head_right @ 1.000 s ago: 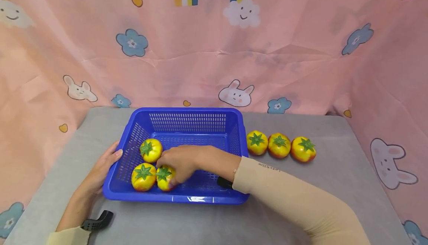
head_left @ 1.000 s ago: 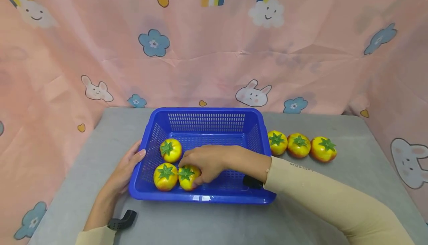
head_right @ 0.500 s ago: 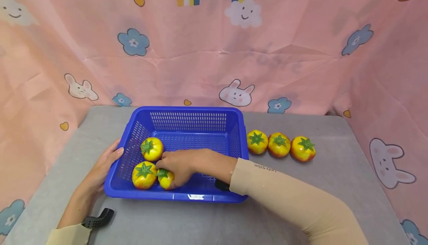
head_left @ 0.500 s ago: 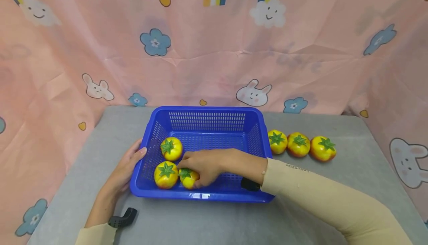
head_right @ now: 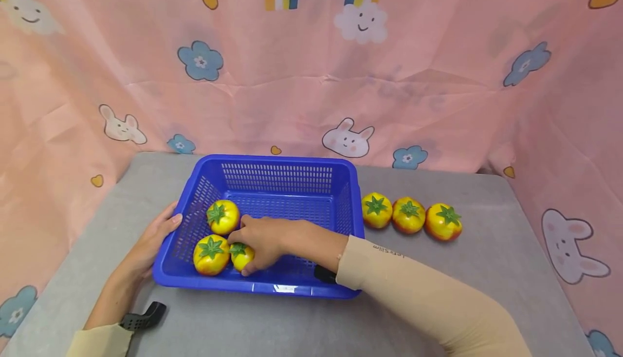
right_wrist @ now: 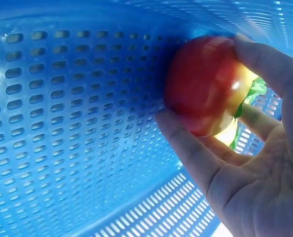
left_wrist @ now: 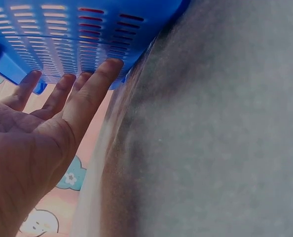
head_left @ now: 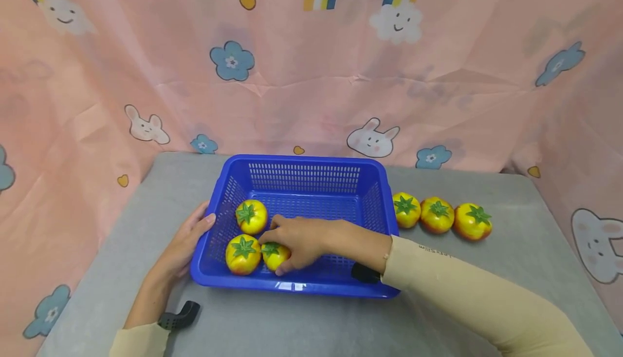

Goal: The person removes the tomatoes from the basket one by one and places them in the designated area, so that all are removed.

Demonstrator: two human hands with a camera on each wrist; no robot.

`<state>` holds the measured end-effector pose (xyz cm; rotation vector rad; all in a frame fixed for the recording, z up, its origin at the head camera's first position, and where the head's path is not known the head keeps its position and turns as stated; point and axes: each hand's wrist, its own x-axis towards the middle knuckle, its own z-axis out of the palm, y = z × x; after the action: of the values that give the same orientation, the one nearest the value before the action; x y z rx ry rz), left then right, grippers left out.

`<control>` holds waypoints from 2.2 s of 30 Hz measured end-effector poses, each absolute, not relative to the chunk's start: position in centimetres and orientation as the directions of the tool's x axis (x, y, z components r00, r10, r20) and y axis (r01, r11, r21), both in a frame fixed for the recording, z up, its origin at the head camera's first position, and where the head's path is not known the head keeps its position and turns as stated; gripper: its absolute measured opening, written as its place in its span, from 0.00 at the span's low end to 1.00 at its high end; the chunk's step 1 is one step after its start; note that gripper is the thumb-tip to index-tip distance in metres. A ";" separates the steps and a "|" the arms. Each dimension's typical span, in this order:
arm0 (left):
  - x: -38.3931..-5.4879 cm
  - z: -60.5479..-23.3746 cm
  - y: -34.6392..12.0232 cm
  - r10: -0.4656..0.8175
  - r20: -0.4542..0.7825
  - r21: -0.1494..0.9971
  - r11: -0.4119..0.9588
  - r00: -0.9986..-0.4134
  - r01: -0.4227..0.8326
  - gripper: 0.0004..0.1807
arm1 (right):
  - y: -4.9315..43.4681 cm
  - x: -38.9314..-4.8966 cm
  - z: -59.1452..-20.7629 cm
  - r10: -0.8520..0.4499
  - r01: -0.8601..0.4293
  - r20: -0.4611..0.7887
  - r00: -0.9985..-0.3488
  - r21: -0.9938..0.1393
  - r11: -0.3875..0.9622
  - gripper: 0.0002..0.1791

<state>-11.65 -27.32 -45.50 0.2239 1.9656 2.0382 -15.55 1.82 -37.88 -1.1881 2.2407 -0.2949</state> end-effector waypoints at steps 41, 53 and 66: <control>-11.5 -45.8 -27.4 0.326 -0.087 0.994 -0.032 -0.941 -0.103 0.24 | 7.7 -14.9 -33.8 -0.766 -0.615 -0.182 -0.617 -0.497 0.613 0.40; -11.4 -45.6 -27.3 0.317 -0.098 0.993 -0.028 -0.944 -0.113 0.26 | 10.0 -13.3 -33.0 -0.725 -0.565 -0.095 -0.682 -0.562 0.605 0.42; -11.6 -45.6 -27.3 0.311 -0.101 0.994 -0.012 -0.945 -0.111 0.29 | 12.5 -11.8 -33.0 -0.656 -0.539 0.041 -0.753 -0.611 0.580 0.43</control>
<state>-11.60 -27.26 -45.58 0.2093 1.9746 2.0344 -11.78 12.51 -32.99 -1.0025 2.6201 -0.9168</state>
